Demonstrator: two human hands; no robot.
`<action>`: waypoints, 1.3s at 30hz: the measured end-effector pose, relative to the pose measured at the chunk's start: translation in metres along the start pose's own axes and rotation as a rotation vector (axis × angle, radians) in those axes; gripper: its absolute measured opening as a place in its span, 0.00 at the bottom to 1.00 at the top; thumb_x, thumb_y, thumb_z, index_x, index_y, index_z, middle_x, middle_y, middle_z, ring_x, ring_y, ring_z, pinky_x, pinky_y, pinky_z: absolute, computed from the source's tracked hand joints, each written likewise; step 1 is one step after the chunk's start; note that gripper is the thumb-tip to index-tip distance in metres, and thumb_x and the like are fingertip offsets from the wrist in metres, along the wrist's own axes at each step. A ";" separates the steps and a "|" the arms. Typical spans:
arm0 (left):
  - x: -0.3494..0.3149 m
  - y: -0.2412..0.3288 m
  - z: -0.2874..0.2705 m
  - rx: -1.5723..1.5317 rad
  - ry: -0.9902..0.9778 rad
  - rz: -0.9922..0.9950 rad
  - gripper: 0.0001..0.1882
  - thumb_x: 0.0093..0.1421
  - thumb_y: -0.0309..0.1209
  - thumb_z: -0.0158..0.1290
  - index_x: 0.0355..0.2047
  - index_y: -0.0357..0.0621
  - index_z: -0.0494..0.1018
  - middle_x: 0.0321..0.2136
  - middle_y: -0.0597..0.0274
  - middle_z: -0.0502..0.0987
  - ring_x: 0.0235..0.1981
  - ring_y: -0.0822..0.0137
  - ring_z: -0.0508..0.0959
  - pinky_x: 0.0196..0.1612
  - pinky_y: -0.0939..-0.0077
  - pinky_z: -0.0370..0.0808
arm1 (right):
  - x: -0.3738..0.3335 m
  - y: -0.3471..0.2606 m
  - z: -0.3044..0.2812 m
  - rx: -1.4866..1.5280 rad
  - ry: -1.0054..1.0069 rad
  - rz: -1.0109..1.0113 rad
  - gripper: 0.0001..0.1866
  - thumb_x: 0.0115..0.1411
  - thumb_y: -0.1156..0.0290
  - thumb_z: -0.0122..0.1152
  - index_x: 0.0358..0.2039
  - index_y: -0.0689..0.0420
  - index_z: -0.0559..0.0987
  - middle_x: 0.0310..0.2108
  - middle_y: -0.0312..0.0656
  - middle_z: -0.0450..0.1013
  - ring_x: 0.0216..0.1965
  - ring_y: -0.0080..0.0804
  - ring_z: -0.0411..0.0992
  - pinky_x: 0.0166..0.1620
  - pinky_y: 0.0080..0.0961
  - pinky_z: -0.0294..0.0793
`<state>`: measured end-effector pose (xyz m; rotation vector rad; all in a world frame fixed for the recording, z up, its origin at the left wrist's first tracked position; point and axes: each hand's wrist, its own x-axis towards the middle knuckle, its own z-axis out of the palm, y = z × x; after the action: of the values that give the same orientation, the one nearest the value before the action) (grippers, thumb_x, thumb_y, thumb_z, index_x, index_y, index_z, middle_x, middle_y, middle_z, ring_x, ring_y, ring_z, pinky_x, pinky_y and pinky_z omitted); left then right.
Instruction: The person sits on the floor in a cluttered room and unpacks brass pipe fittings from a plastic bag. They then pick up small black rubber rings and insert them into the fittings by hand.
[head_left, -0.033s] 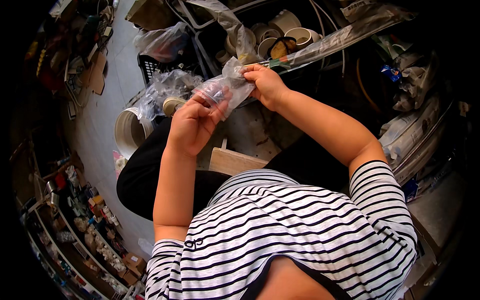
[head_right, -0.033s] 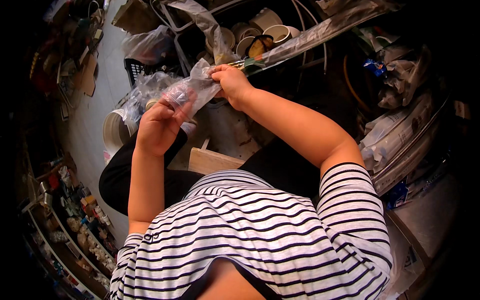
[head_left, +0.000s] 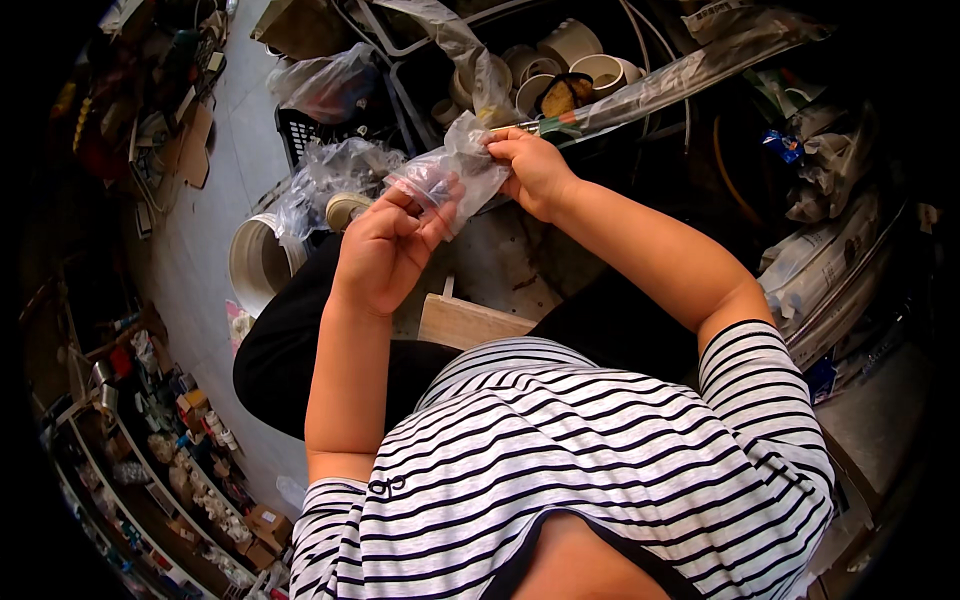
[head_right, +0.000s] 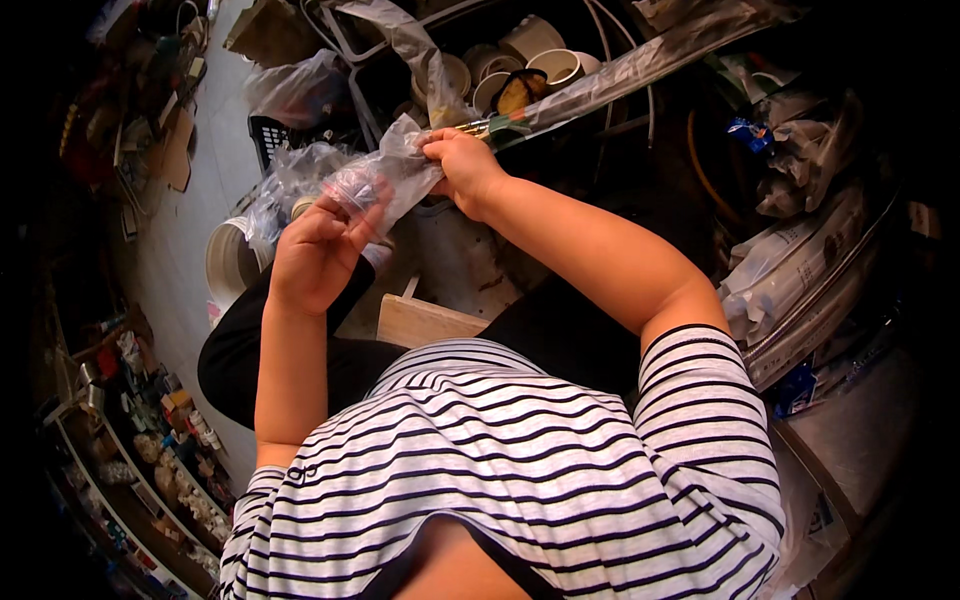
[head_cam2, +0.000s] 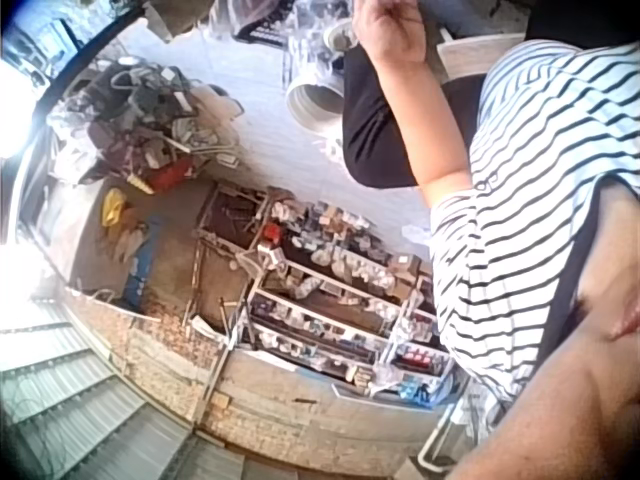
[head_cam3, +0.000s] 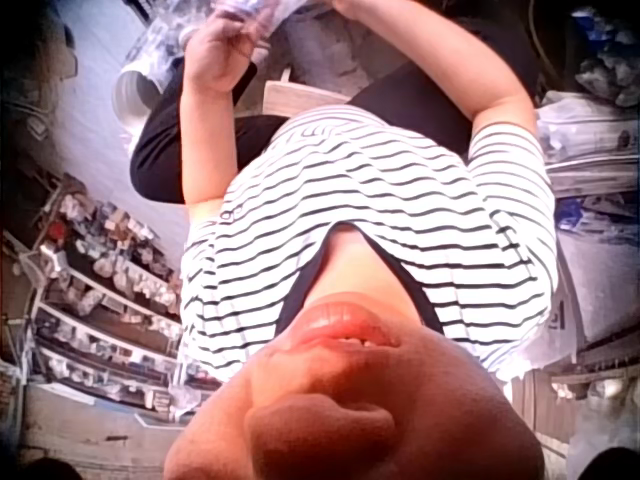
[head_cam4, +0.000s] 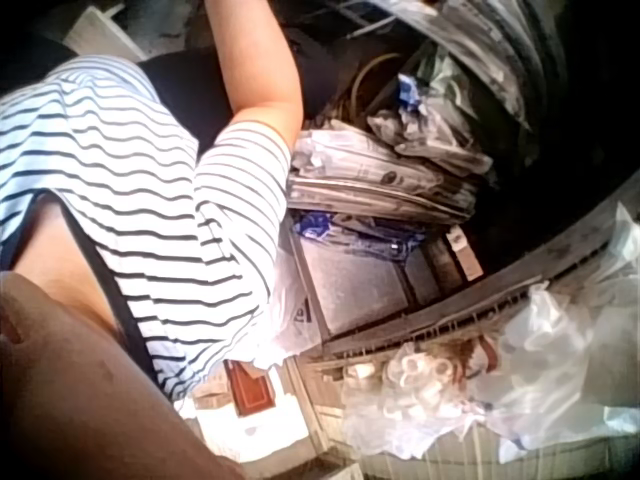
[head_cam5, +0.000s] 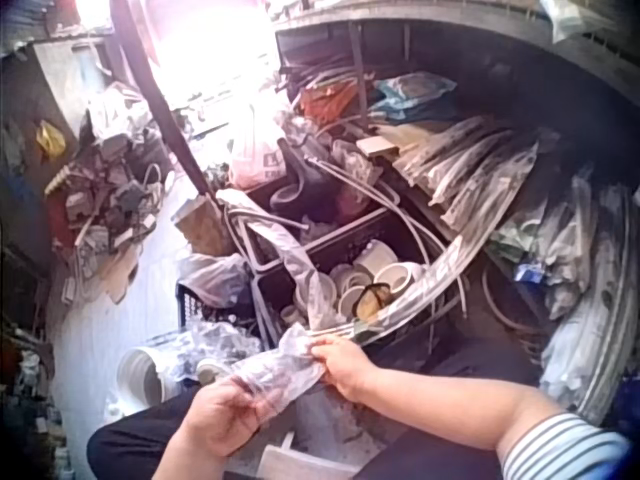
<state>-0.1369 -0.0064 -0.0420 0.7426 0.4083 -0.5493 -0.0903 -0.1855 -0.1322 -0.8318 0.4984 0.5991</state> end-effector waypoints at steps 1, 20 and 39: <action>-0.004 0.001 0.003 -0.019 -0.013 -0.011 0.28 0.47 0.14 0.34 0.52 0.21 0.57 0.52 0.43 0.63 0.54 0.53 0.66 0.58 0.65 0.65 | 0.000 0.000 0.001 0.051 0.001 0.012 0.10 0.59 0.76 0.43 0.40 0.59 0.70 0.38 0.42 0.70 0.39 0.33 0.71 0.43 0.34 0.74; -0.015 0.005 -0.014 -0.311 -0.188 -0.103 0.20 0.63 0.33 0.41 0.48 0.27 0.63 0.49 0.42 0.67 0.51 0.52 0.69 0.53 0.66 0.71 | 0.008 -0.012 -0.006 0.335 -0.117 0.017 0.15 0.60 0.73 0.36 0.44 0.64 0.68 0.42 0.46 0.70 0.43 0.40 0.71 0.47 0.40 0.71; 0.019 -0.010 -0.051 0.637 0.529 0.225 0.07 0.58 0.34 0.51 0.27 0.46 0.67 0.16 0.76 0.63 0.14 0.85 0.58 0.15 0.88 0.53 | 0.035 -0.026 -0.013 -0.300 0.061 -0.090 0.16 0.52 0.71 0.55 0.41 0.61 0.69 0.35 0.43 0.70 0.35 0.32 0.72 0.36 0.30 0.74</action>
<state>-0.1359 0.0189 -0.0914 1.5414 0.6377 -0.2549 -0.0494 -0.1992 -0.1473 -1.1537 0.4290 0.5740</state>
